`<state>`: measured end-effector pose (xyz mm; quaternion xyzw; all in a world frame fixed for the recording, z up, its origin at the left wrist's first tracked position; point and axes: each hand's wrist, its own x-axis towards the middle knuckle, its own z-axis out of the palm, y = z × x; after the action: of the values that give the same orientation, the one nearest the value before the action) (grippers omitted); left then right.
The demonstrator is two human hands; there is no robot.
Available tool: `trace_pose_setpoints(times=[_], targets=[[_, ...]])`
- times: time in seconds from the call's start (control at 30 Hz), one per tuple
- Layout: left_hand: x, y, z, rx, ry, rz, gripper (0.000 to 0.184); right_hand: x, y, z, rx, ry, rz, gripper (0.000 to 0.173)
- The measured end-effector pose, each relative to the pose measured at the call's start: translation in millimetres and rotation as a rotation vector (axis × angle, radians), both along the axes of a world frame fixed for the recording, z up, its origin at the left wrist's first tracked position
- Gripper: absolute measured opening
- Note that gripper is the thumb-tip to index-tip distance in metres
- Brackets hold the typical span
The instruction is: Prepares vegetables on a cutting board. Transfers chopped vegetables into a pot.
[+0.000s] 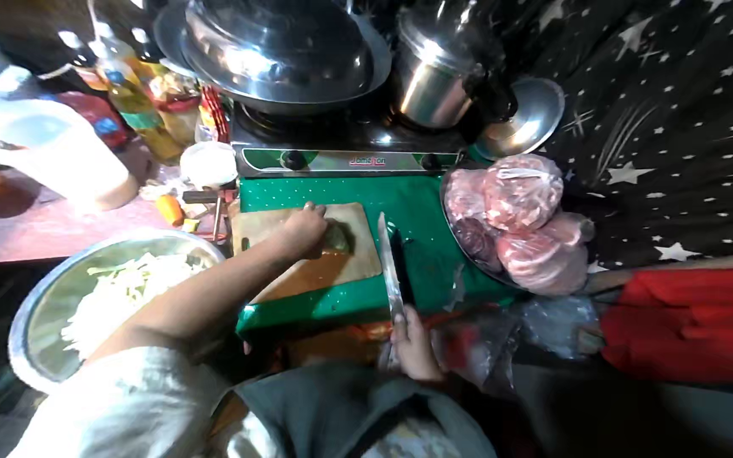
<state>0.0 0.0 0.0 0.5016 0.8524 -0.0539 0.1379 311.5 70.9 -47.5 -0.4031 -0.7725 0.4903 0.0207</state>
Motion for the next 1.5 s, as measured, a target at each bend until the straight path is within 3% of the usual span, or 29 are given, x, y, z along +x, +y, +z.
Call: trace_pose_setpoints(times=[0.13, 0.17, 0.27, 0.33, 0.47, 0.7, 0.9, 1.13, 1.37, 1.5], targets=[[3, -48, -16, 0.145, -0.134, 0.106, 0.08, -40, -19, 15, 0.152, -0.185, 0.211, 0.04], [2, -55, -17, 0.198, -0.152, 0.115, 0.075, -46, -24, 17, 0.172, -0.199, 0.228, 0.04], [2, -70, -23, 0.373, -0.167, 0.058, 0.038, -59, -36, 19, 0.199, -0.269, 0.268, 0.041], [2, -74, -30, 0.439, -0.165, 0.022, 0.029, -71, -39, 16, 0.189, -0.331, 0.3, 0.043], [-2, -77, -38, 0.447, -0.198, 0.044, 0.032, -104, -37, 0, 0.142, -0.381, 0.302, 0.046], [1, -78, -32, 0.432, -0.235, 0.086, 0.033, -99, -39, 27, 0.216, -0.282, 0.262, 0.04], [0, -79, -36, 0.431, -0.242, 0.081, 0.039, -127, -51, -1, 0.222, -0.439, 0.274, 0.044], [1, -81, -28, 0.425, -0.27, 0.096, 0.033, -107, -48, 34, 0.276, -0.295, 0.288, 0.04], [-3, -82, -40, 0.477, -0.256, 0.065, 0.037, -134, -53, -6, 0.236, -0.436, 0.322, 0.041], [-1, -82, -36, 0.454, -0.256, 0.087, 0.038, -126, -43, 24, 0.285, -0.365, 0.336, 0.039]])
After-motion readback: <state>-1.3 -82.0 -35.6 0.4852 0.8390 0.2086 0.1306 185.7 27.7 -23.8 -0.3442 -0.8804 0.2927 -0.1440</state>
